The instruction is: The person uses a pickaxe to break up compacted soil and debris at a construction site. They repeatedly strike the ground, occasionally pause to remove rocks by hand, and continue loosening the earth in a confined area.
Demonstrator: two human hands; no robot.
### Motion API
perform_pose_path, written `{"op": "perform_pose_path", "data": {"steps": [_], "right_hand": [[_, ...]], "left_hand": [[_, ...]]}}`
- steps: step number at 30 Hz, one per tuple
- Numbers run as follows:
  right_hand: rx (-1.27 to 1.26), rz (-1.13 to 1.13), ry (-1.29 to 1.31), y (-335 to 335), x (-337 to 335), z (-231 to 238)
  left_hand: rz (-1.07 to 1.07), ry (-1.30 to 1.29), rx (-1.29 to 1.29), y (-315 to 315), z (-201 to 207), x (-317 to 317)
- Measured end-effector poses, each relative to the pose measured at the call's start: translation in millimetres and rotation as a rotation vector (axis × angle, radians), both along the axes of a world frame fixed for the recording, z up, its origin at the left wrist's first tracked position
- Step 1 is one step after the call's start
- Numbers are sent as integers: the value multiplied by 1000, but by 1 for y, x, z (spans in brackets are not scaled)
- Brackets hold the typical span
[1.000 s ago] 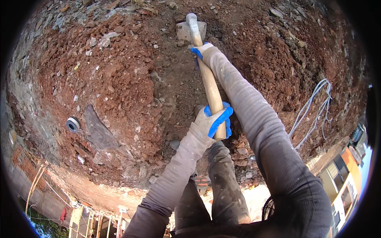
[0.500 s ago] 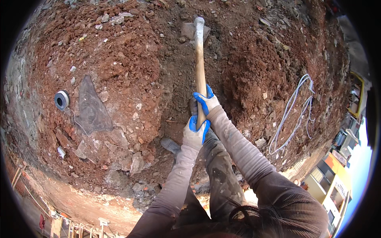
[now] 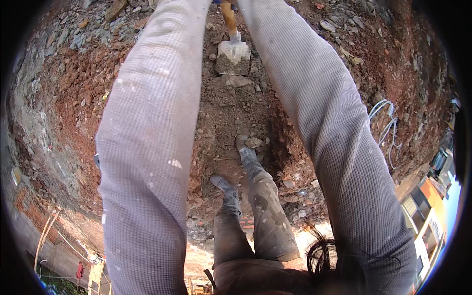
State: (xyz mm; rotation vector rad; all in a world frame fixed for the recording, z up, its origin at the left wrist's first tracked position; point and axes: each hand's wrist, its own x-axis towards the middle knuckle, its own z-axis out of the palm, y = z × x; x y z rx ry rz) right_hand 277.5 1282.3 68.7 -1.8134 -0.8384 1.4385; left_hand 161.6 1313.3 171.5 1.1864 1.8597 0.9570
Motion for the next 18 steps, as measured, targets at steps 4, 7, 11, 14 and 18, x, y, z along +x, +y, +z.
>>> {"op": "perform_pose_path", "data": {"steps": [4,7,11,14,18], "right_hand": [[-138,148,-11,44,-76,-37],[-182,192,-38,60,-79,-38],[-207,259,-4,64,-108,-33],[-216,301,56,79,-130,-47],[-264,175,334,58,-133,-71]], "left_hand": [[-61,86,-161,90,-25,-86],[182,-354,-237,68,-17,-74],[64,-28,-322,9,26,-97],[196,-148,-193,-6,-1,-119],[-12,-134,-85,-10,-68,-153]]}}
